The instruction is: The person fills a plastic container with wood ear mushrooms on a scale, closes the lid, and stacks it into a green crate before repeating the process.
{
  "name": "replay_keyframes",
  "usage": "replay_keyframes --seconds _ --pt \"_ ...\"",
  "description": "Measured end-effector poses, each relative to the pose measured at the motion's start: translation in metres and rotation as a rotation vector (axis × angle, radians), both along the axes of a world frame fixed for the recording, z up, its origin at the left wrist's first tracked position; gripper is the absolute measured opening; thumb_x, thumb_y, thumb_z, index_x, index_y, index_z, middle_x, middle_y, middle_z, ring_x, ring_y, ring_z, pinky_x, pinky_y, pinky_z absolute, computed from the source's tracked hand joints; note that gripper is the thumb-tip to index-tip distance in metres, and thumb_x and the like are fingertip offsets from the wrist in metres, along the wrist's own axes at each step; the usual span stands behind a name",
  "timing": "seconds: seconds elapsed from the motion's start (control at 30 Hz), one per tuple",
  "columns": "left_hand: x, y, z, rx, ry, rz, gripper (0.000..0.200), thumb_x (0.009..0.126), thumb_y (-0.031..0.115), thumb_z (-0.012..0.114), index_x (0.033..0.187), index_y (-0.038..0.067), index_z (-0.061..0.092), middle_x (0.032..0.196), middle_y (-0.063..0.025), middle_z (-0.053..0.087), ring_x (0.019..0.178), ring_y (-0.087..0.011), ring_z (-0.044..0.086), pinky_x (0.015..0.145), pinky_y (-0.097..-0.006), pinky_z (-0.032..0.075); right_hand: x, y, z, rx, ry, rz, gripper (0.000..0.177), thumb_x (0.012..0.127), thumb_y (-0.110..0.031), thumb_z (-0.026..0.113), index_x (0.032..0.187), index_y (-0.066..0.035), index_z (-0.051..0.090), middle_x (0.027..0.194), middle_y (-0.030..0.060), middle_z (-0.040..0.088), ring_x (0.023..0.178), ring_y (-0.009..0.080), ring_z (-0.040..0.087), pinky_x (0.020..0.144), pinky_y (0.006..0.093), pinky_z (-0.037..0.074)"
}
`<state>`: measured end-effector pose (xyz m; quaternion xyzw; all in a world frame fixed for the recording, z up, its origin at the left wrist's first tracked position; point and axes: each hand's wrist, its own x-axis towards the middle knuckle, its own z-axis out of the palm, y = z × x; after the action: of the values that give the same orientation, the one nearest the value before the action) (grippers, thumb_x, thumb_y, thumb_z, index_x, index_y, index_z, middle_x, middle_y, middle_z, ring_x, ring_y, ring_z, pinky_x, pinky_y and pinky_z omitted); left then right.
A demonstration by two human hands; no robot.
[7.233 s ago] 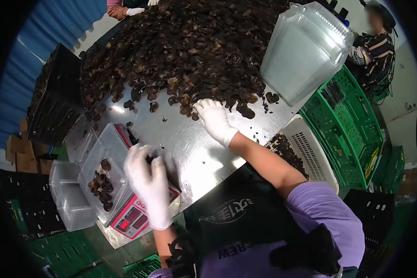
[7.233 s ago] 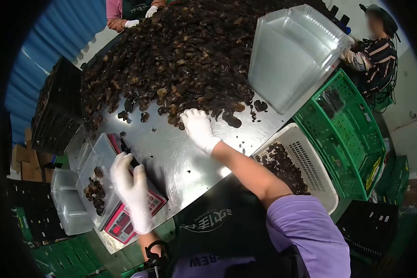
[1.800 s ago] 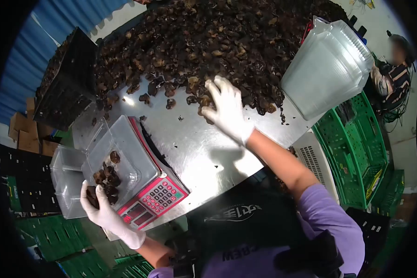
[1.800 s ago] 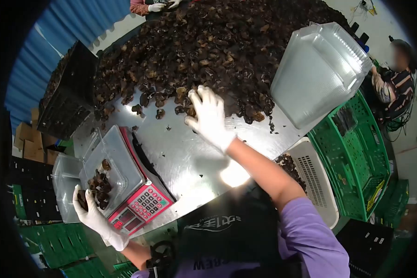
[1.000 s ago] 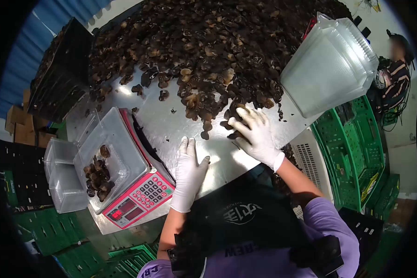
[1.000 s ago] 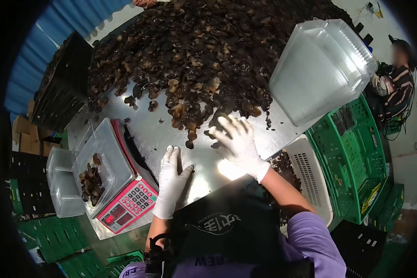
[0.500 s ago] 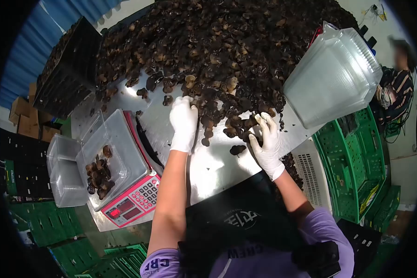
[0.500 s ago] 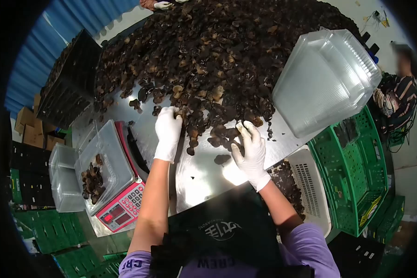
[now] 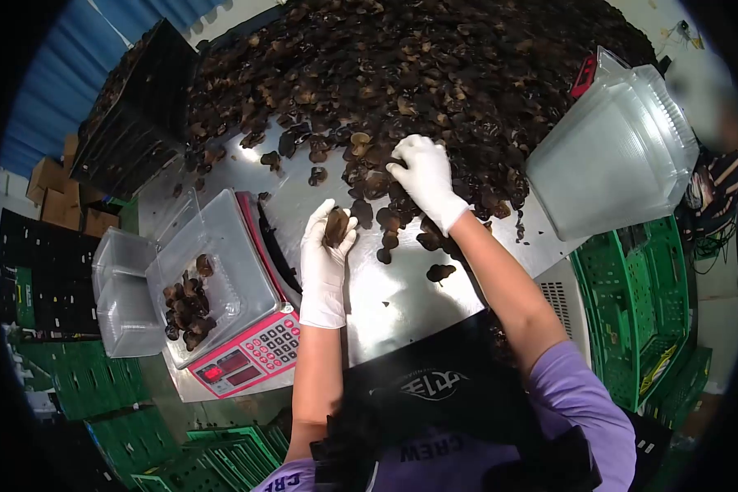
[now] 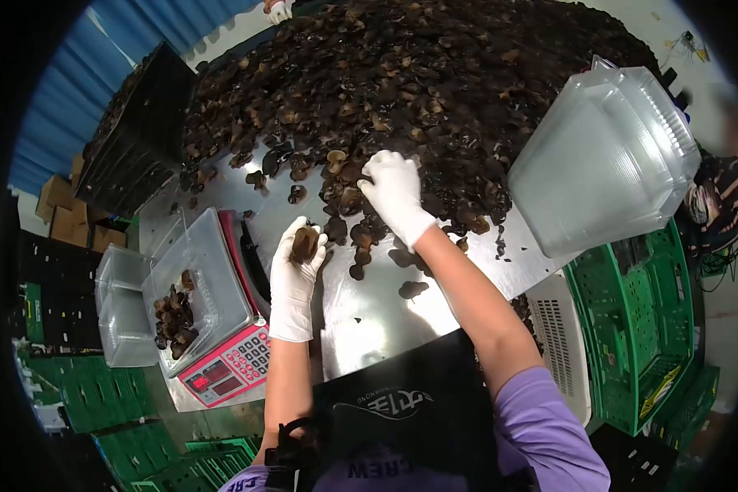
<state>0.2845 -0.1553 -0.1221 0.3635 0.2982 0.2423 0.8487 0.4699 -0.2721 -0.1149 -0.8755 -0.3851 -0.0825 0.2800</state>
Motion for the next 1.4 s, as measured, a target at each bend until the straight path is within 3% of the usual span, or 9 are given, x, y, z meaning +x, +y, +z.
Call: replay_keyframes --seconds 0.2,0.33,0.4,0.47,0.73,0.87,1.03,1.17,1.4 --pt "0.016 -0.001 0.018 -0.15 0.089 0.048 0.029 0.092 0.032 0.059 0.101 0.006 0.067 0.088 -0.006 0.067 0.076 -0.0153 0.062 0.07 -0.0262 0.05 0.002 -0.06 0.019 1.03 1.241 0.199 0.025 0.088 -0.01 0.059 0.112 -0.003 0.061 0.106 0.0073 0.065 0.091 0.0164 0.065 0.074 0.0275 0.054" --pt "0.055 -0.002 -0.01 0.56 0.171 -0.137 0.014 0.084 0.013 0.069 0.091 0.001 0.068 0.068 -0.0016 0.062 0.054 -0.0096 0.051 0.052 -0.0245 0.04 0.017 -0.07 0.008 1.243 1.545 0.294 0.036 0.093 -0.015 0.057 0.126 -0.002 0.054 0.098 0.0073 0.066 0.077 0.0142 0.063 0.066 0.0237 0.052" --pt "0.074 -0.007 -0.012 1.31 0.595 -0.122 0.025 0.079 0.018 0.073 0.099 0.004 0.068 0.073 -0.0074 0.067 0.06 -0.0187 0.062 0.058 -0.0319 0.048 0.019 -0.059 0.008 1.036 1.34 0.207 0.029 0.092 -0.014 0.06 0.118 -0.002 0.061 0.09 0.0032 0.065 0.065 0.0091 0.057 0.057 0.0197 0.046" --pt "0.086 -0.012 -0.008 1.483 0.79 -0.124 0.031 0.075 0.024 0.075 0.101 0.009 0.069 0.08 -0.0131 0.069 0.072 -0.0293 0.068 0.069 -0.0394 0.052 0.009 -0.036 0.024 0.784 1.185 0.116 0.02 0.088 -0.01 0.062 0.106 -0.002 0.068 0.08 -0.0025 0.059 0.061 0.0045 0.048 0.053 0.0195 0.038" --pt "0.065 0.0 -0.011 1.294 0.733 0.005 0.007 0.077 0.014 0.065 0.08 0.008 0.068 0.069 -0.0104 0.065 0.065 -0.0254 0.065 0.063 -0.0361 0.051 0.009 0.029 -0.01 -0.142 0.132 0.114 0.021 0.073 -0.026 0.074 0.084 -0.01 0.066 0.088 0.01 0.06 0.084 0.0295 0.063 0.072 0.0405 0.05" --pt "0.073 0.017 0.002 1.183 0.665 0.121 0.012 0.077 0.005 0.066 0.089 0.004 0.068 0.082 -0.008 0.066 0.073 -0.0212 0.065 0.07 -0.0314 0.051 0.005 0.019 -0.014 0.018 0.19 0.057 0.016 0.073 -0.021 0.072 0.077 -0.008 0.062 0.086 0.0092 0.06 0.082 0.0292 0.062 0.071 0.0402 0.049" --pt "0.127 0.032 0.006 1.495 0.71 -0.044 0.034 0.077 0.014 0.07 0.111 0.014 0.069 0.106 -0.0111 0.063 0.094 -0.0289 0.065 0.082 -0.0382 0.052 0.004 -0.028 0.018 0.809 1.105 0.156 0.007 0.08 -0.003 0.06 0.076 -0.007 0.055 0.103 0.0088 0.067 0.083 0.016 0.066 0.063 0.0233 0.046" --pt "0.147 0.041 -0.001 1.589 0.75 -0.241 0.023 0.075 0.012 0.068 0.098 0.014 0.072 0.101 -0.0108 0.065 0.09 -0.0298 0.066 0.079 -0.0393 0.053 0.024 -0.067 0.02 1.153 1.426 0.225 0.04 0.085 -0.007 0.05 0.125 -0.002 0.056 0.106 0.0103 0.066 0.089 0.0225 0.066 0.065 0.0225 0.048" --pt "0.124 0.037 -0.007 1.333 0.442 0.292 0.014 0.074 0.006 0.066 0.087 0.008 0.071 0.09 -0.0088 0.067 0.079 -0.0242 0.066 0.072 -0.0353 0.052 0.05 -0.068 0.015 0.433 0.624 -0.03 0.015 0.081 -0.011 0.065 0.093 -0.004 0.069 0.082 0.0044 0.064 0.071 0.0147 0.062 0.062 0.0265 0.046"
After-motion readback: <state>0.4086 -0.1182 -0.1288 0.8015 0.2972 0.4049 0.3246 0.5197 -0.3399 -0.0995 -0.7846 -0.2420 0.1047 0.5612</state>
